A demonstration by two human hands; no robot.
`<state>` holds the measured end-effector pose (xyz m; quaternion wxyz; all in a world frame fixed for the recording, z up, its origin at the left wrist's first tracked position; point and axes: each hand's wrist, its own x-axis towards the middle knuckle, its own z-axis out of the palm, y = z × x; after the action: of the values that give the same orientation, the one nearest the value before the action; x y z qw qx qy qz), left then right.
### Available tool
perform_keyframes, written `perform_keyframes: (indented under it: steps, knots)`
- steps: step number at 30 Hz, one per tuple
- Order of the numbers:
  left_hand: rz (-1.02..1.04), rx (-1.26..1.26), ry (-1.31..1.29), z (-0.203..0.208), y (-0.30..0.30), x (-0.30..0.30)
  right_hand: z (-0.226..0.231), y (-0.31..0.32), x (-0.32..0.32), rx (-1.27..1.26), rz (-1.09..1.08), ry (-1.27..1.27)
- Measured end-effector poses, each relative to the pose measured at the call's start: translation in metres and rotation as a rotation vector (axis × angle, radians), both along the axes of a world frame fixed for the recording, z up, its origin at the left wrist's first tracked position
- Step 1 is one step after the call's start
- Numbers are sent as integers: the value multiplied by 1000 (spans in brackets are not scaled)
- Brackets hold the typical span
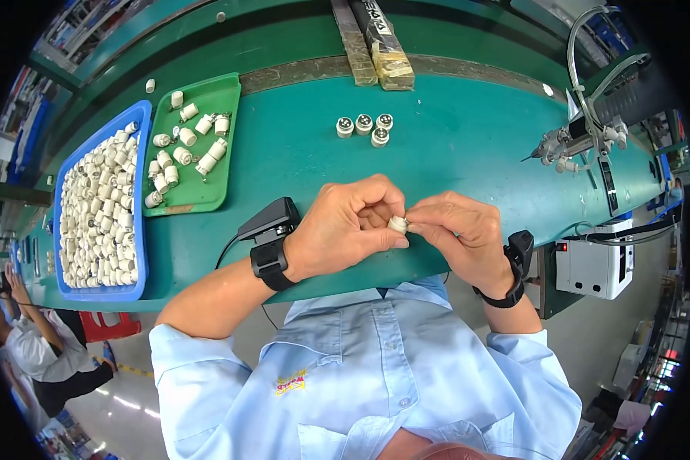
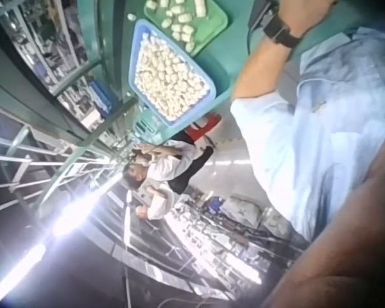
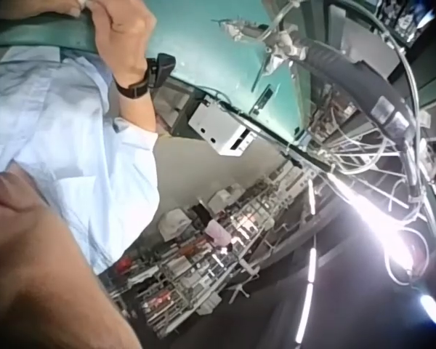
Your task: The person picks up a white plastic component and a metal piece by hand, fits the metal piece into the component, and then uses a pneumatic tool to secure the assembly. This process is repeated for several components, which are then placed on the green work surface.
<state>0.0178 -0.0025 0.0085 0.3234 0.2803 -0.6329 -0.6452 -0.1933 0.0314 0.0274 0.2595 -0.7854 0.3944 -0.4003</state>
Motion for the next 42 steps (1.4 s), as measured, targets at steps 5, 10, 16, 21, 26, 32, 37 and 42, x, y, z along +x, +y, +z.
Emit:
perform_keyframes:
  steps: [5, 10, 16, 21, 26, 32, 37, 42]
  knots:
    - [-17, 18, -24, 0, -2, 1, 4, -4, 0, -19, 29, 54]
    - [9, 24, 17, -4, -2, -1, 6, -7, 0, -32, 47, 101]
    - [-34, 65, -23, -1, -2, -1, 10, -8, 0, -41, 74, 145]
    - [-7, 18, -32, -4, -1, -1, 13, -10, 1, -36, 124, 190]
    - [37, -143, -92, -2, -1, -2, 13, -16, -1, 62, 128, 180]
    - [98, -355, -76, -5, 0, -5, 17, -17, 4, 302, 37, 49]
    - [111, -630, -122, -8, 1, -4, 15, -9, 9, 293, -44, -27]
    - [71, -824, -269, -7, -5, -3, -8, 0, 8, 129, -106, 27]
